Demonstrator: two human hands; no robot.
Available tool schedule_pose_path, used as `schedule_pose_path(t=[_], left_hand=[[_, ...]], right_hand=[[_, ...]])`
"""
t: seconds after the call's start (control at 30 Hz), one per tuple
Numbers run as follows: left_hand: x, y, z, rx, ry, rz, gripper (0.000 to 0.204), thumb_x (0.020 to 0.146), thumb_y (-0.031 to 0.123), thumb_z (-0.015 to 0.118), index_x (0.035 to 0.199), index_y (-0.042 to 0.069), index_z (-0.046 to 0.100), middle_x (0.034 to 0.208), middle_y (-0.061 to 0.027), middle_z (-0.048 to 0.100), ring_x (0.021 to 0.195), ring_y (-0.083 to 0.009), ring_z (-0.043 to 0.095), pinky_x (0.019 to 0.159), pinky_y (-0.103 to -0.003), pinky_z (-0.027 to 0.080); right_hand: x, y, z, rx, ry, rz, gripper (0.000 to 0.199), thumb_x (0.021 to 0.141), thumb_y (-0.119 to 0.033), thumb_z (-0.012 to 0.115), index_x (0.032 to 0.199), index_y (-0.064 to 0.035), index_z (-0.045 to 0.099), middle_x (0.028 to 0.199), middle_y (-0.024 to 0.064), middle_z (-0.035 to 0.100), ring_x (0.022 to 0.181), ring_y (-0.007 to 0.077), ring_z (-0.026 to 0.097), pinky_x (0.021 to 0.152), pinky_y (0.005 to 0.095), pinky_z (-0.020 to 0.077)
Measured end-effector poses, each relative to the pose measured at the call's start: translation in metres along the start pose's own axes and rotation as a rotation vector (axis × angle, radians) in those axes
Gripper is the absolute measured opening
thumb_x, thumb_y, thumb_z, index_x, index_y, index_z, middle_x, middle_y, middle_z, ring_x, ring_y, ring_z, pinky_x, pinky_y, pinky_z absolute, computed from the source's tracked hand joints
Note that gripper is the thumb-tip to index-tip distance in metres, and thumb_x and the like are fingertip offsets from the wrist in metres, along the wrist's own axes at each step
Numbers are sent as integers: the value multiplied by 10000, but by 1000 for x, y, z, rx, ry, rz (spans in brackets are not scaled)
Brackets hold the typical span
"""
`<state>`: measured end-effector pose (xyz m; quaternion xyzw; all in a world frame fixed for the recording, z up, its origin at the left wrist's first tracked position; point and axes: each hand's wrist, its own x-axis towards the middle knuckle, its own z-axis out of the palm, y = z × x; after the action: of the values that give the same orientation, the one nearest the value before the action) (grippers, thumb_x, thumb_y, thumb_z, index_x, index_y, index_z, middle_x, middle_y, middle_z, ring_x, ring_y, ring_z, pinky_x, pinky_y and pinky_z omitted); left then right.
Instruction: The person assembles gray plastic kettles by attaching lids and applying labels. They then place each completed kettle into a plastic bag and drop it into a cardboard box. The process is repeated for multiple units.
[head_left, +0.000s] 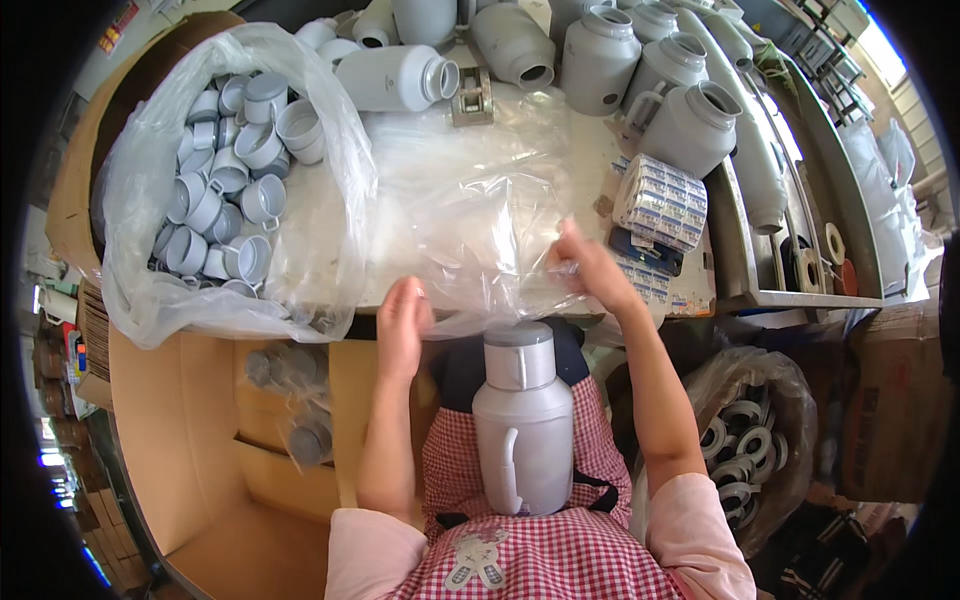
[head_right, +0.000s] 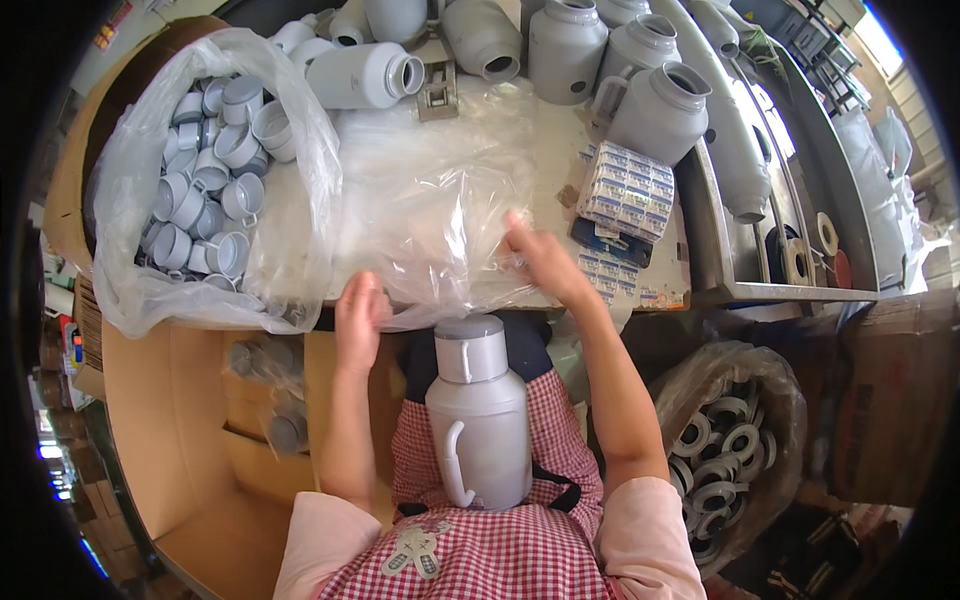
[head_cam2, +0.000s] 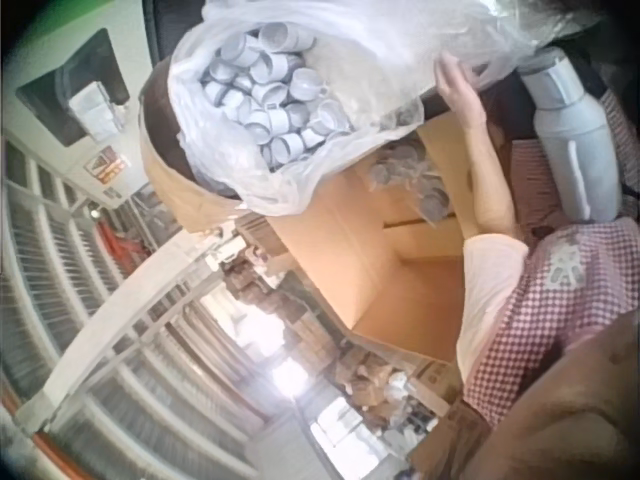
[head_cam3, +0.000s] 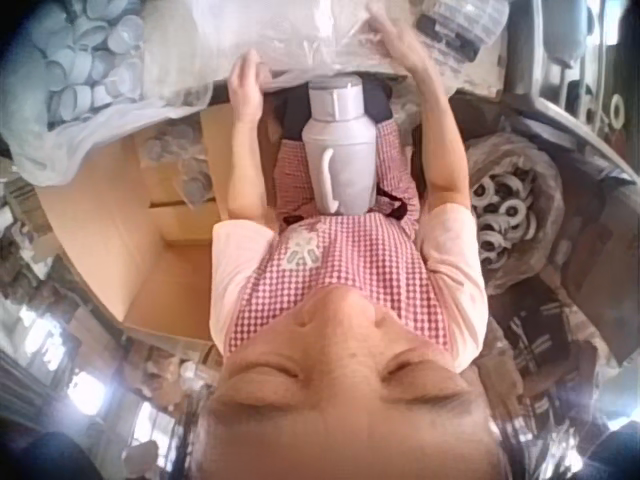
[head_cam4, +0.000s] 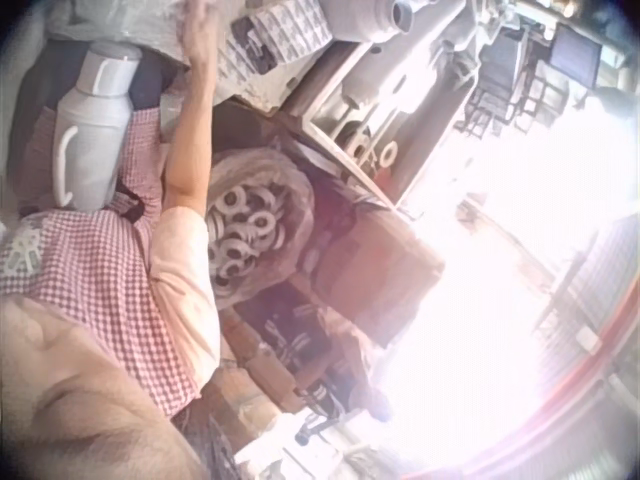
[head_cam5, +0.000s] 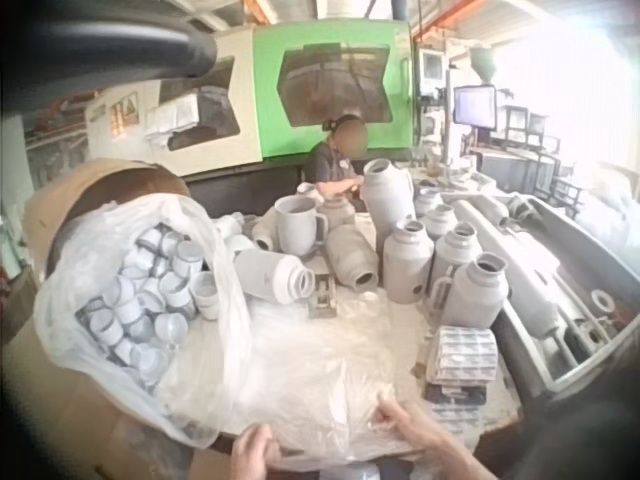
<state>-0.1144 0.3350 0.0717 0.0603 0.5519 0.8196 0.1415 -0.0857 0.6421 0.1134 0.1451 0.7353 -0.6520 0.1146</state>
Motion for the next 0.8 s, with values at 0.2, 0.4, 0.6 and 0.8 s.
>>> schedule_pose_path(t=[0.2,0.4,0.6,0.8], left_hand=[[-99,10,-16,-122,-561,-152,309,1071,204,622,840,18,707,893,-113,723,815,-182,672,767,-317,536],[-130,22,-15,-320,-726,-231,294,1027,205,685,818,10,755,860,-159,760,833,-255,726,821,-357,559],[-174,34,-16,582,-1227,-829,183,1030,152,642,1031,67,804,959,-65,800,910,-208,746,844,-318,569],[-175,79,37,977,-407,198,231,1009,165,658,1210,101,752,1236,-80,732,1216,-272,671,957,-343,570]], right_hand=[[-100,52,11,458,-281,-200,539,1073,-443,595,679,-77,569,682,-40,513,613,72,442,568,241,336],[-145,62,-1,172,-499,-463,234,820,-175,912,886,-29,740,854,36,702,799,137,647,737,304,506],[-232,110,15,-227,-909,-83,153,893,-147,824,1019,-66,799,940,64,782,836,191,716,772,319,544],[-303,136,-15,-328,-668,209,174,941,-229,798,978,-61,814,813,84,764,707,159,681,669,320,528]])
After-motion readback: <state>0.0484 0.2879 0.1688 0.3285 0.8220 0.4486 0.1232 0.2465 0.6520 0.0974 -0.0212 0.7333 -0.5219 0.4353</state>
